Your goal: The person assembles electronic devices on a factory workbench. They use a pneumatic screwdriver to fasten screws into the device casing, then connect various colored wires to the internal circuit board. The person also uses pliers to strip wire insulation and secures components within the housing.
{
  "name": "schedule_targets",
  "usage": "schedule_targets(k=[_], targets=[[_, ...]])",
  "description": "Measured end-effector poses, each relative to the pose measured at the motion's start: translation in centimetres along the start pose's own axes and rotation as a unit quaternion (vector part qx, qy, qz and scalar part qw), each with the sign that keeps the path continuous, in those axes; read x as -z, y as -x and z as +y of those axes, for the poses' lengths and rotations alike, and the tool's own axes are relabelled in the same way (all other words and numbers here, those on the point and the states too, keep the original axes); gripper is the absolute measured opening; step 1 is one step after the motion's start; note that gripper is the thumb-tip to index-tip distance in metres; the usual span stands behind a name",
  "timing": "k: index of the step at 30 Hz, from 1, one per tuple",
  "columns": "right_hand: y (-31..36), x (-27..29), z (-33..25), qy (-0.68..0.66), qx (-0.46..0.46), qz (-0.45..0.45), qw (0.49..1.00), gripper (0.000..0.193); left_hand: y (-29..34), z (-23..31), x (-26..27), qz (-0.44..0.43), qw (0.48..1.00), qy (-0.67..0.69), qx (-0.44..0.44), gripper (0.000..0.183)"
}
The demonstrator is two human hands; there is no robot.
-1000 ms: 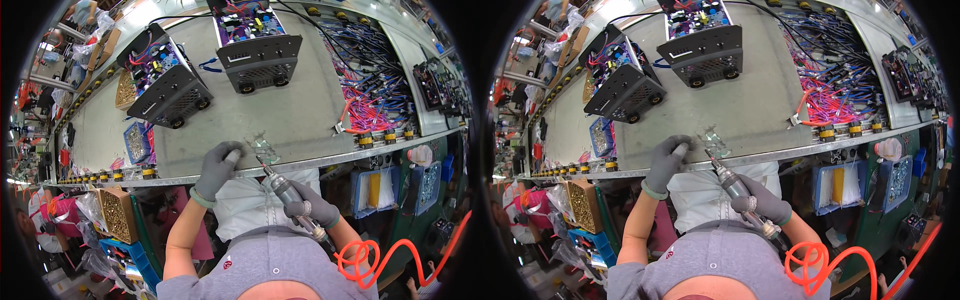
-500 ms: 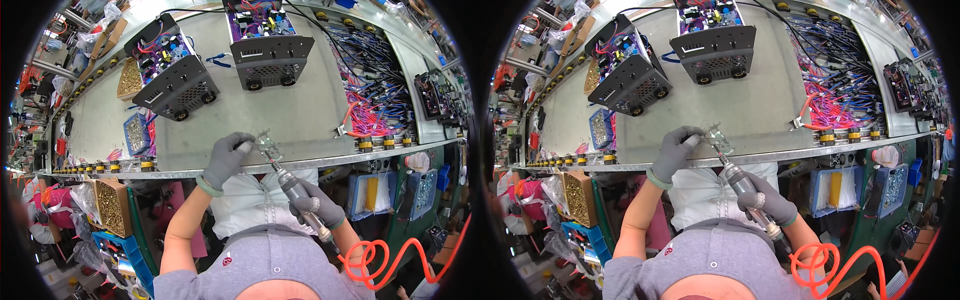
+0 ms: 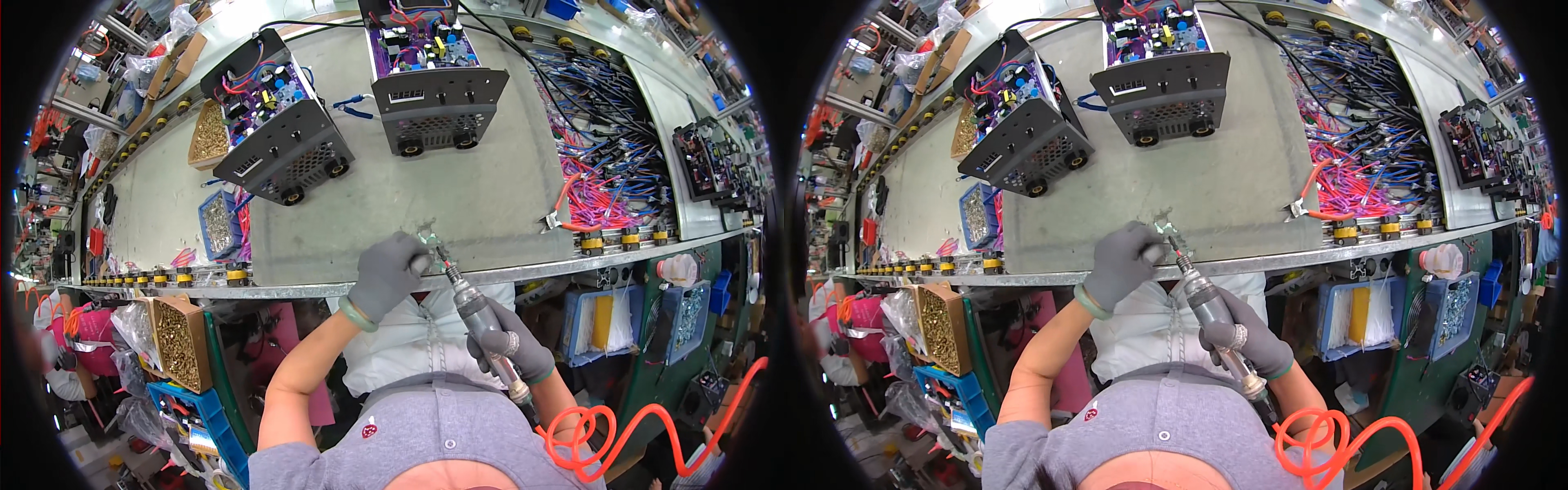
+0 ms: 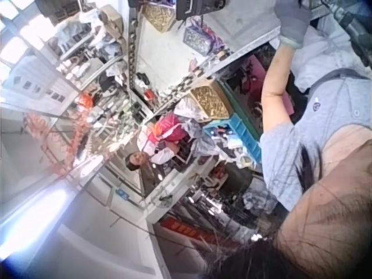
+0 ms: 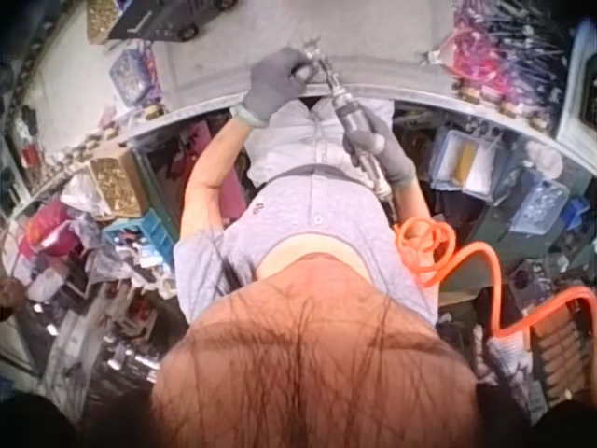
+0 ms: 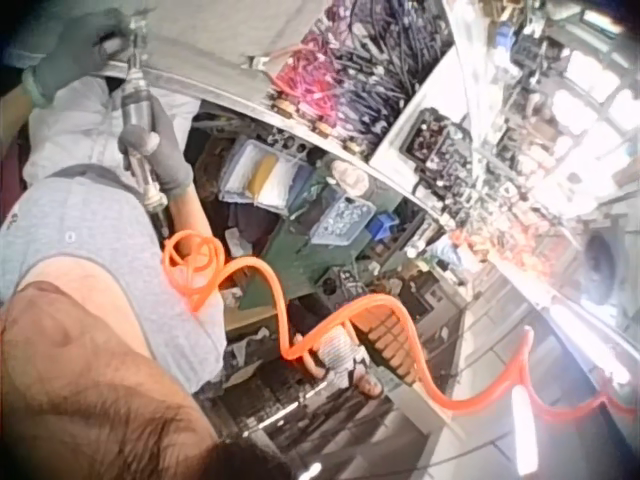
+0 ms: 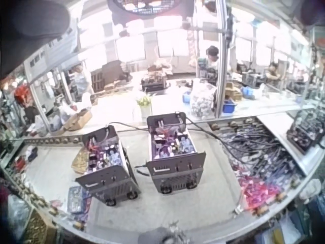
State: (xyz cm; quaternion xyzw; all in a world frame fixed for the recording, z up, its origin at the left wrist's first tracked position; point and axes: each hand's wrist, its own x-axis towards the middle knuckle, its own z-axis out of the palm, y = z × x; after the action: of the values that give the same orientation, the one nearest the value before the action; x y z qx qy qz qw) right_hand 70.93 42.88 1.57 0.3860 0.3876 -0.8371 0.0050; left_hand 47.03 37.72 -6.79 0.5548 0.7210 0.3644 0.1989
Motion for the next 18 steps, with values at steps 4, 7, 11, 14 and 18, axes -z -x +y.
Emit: schedule_targets(k=[4,7,11,14,18], targets=[[0.0,-0.5,-1.0,0.01,0.013,-0.027,1.0,0.095,-1.9,2.0,4.1,-0.025,0.9,0.378,0.215,0.016],[-0.1,-0.7,-1.9,0.027,0.026,-0.047,0.998,0.098,-2.8,3.0,4.9,-0.081,0.813,0.515,0.261,0.022],[-0.3,-0.7,-2.5,0.04,0.058,-0.056,0.996,0.094,-3.2,4.1,4.5,-0.137,0.761,0.586,0.241,0.03],[-0.3,-0.5,-2.7,0.04,0.077,-0.041,0.995,0.092,-3.9,4.7,3.9,-0.154,0.735,0.614,0.242,0.028],[0.1,0.2,-2.4,0.1,0.116,0.002,0.988,0.089,-4.6,5.9,3.1,-0.152,0.728,0.617,0.257,0.026]])
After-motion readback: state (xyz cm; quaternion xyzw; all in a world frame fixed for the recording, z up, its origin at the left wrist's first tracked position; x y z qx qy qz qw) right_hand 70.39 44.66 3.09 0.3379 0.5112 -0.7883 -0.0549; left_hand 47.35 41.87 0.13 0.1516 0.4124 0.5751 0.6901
